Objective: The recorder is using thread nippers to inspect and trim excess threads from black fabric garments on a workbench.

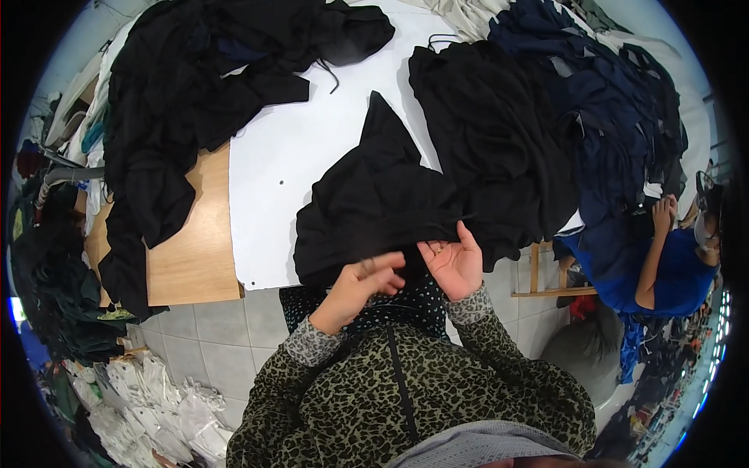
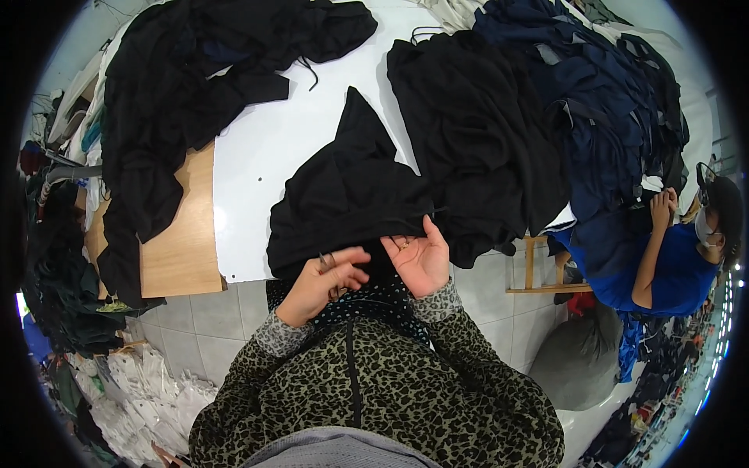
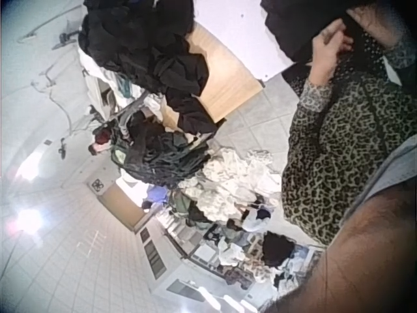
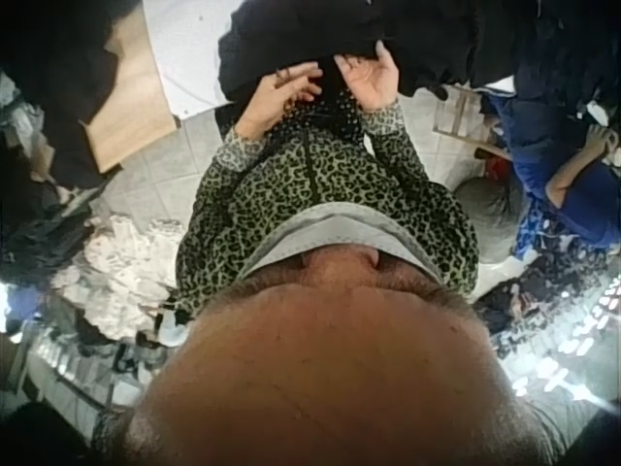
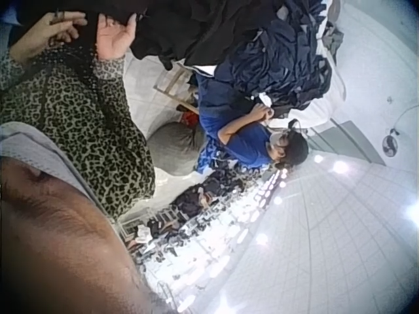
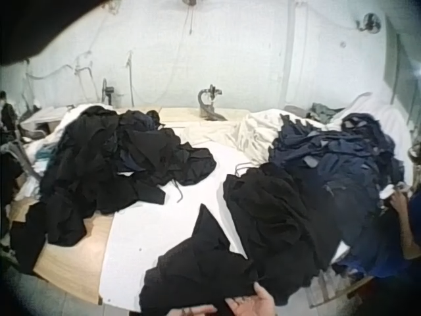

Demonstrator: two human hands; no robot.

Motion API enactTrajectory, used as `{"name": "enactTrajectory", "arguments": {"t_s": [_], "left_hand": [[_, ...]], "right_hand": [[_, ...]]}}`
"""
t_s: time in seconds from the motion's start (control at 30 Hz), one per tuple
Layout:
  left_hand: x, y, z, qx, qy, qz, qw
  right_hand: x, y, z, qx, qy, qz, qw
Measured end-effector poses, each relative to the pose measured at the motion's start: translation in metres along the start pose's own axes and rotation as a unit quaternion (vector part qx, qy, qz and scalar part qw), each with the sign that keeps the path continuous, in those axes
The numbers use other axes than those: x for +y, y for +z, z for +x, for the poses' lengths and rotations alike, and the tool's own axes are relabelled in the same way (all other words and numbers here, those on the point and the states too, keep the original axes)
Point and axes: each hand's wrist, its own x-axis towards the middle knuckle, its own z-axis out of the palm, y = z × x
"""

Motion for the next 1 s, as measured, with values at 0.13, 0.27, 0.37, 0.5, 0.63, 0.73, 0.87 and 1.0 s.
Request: {"name": "enactTrajectory", "arguments": {"t_s": [0.13, 0.27, 0.37, 0.5, 0.63, 0.73, 0.87, 1.0], "left_hand": [[-0.012, -0.002, 0.012, 0.065, -0.007, -0.387, 0.920], [-0.010, -0.005, 0.020, 0.159, 0.076, -0.441, 0.880], [0.008, -0.008, 0.012, 0.173, 0.105, -0.430, 0.880], [0.021, -0.011, 0.004, 0.174, 0.105, -0.447, 0.871], [0.023, -0.020, 0.000, 0.186, 0.108, -0.459, 0.862], [0.023, -0.023, -0.003, 0.192, 0.107, -0.460, 0.860], [0.024, -0.028, -0.003, 0.193, 0.113, -0.457, 0.861], [0.025, -0.030, -0.003, 0.203, 0.108, -0.460, 0.858]], "right_hand": [[0.002, -0.008, 0.003, -0.008, 0.007, 0.013, 1.000], [0.004, -0.008, -0.001, -0.014, 0.028, 0.013, 0.999], [-0.003, -0.013, -0.003, 0.019, -0.003, -0.004, 1.000], [-0.027, -0.031, 0.001, -0.048, 0.005, 0.027, 0.998], [-0.017, -0.002, -0.002, 0.129, -0.070, -0.026, 0.989], [-0.025, -0.018, 0.000, 0.050, -0.021, 0.029, 0.998], [-0.023, -0.013, -0.001, 0.070, -0.029, 0.011, 0.997], [-0.021, -0.005, 0.000, 0.082, -0.024, 0.013, 0.996]]}}
